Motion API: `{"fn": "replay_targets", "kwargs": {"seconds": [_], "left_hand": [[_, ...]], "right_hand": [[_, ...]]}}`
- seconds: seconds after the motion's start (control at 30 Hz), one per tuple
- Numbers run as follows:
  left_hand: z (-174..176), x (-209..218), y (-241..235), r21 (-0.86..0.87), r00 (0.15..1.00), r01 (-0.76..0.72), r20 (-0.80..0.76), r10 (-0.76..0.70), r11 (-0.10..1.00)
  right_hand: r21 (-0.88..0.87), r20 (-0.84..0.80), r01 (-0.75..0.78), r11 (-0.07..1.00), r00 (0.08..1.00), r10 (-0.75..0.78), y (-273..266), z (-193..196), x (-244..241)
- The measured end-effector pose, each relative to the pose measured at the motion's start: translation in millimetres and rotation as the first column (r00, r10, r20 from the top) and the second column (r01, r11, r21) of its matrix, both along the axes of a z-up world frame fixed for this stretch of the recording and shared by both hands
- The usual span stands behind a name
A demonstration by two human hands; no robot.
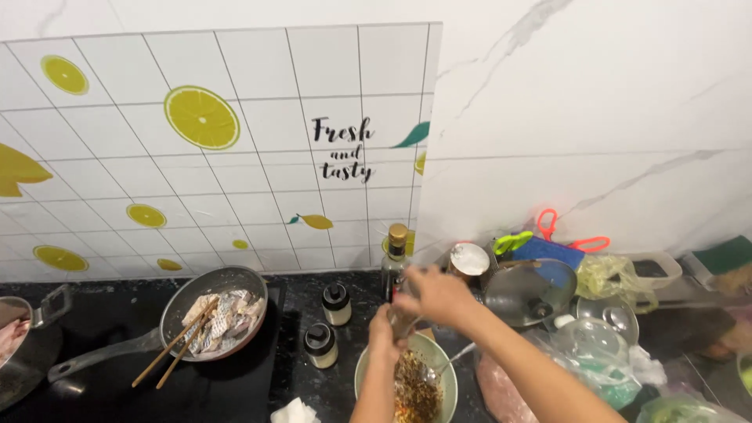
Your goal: The recorder is mixing minced meat with seasonings and other ingredients in a bowl.
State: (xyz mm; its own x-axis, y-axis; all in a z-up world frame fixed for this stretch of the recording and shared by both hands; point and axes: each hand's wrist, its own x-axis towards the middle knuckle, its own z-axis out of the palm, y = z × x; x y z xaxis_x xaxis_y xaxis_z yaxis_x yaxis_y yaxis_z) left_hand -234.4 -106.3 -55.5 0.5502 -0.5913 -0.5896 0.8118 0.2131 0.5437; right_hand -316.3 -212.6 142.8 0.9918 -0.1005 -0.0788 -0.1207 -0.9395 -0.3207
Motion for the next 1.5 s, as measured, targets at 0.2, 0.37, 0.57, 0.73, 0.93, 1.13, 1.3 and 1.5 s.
{"fn": "replay_targets", "kwargs": {"seconds": [0.2,0.37,0.57,0.73,0.93,1.13,1.3,1.5], "left_hand": [[34,-9,-7,0.050,1.000,0.012,0.006,-0.013,0.999],[13,-7,-22,0.038,0.999,-0.011,-0.040,0.012,0.999],[3,6,-21,-0.011,0.983,0.178,0.046,-0.177,0.984],[15,4,-24,0.086,0.995,-0.084,0.060,0.079,0.993],[1,12,-25,-0.020,0.998,0.031,0.059,-0.030,0.999],[18,26,-22,-0.022,0.983,0.171,-0.061,-0.173,0.985],[6,14,-28,0.027,0.997,-0.066,0.046,0.065,0.997],[-2,16,-28,-0.021,0.999,0.045,0.025,-0.044,0.999]], "right_hand": [[-0.104,0.182,-0.090,0.991,0.977,0.107,-4,-5,-7],[-0.005,-0.031,0.149,0.989,0.988,-0.149,-21,-10,-4],[-0.116,0.233,-0.235,0.965,0.938,0.256,-16,2,-5],[-0.060,0.209,-0.049,0.997,0.976,0.061,-30,-4,-4],[-0.042,-0.053,0.118,0.992,0.991,-0.120,-45,-30,14],[-0.090,0.220,-0.201,0.975,0.951,0.216,-9,21,0],[-0.139,0.030,0.073,0.988,0.997,-0.070,-24,3,5],[-0.181,0.025,-0.001,0.983,1.000,0.005,-10,10,10]]}}
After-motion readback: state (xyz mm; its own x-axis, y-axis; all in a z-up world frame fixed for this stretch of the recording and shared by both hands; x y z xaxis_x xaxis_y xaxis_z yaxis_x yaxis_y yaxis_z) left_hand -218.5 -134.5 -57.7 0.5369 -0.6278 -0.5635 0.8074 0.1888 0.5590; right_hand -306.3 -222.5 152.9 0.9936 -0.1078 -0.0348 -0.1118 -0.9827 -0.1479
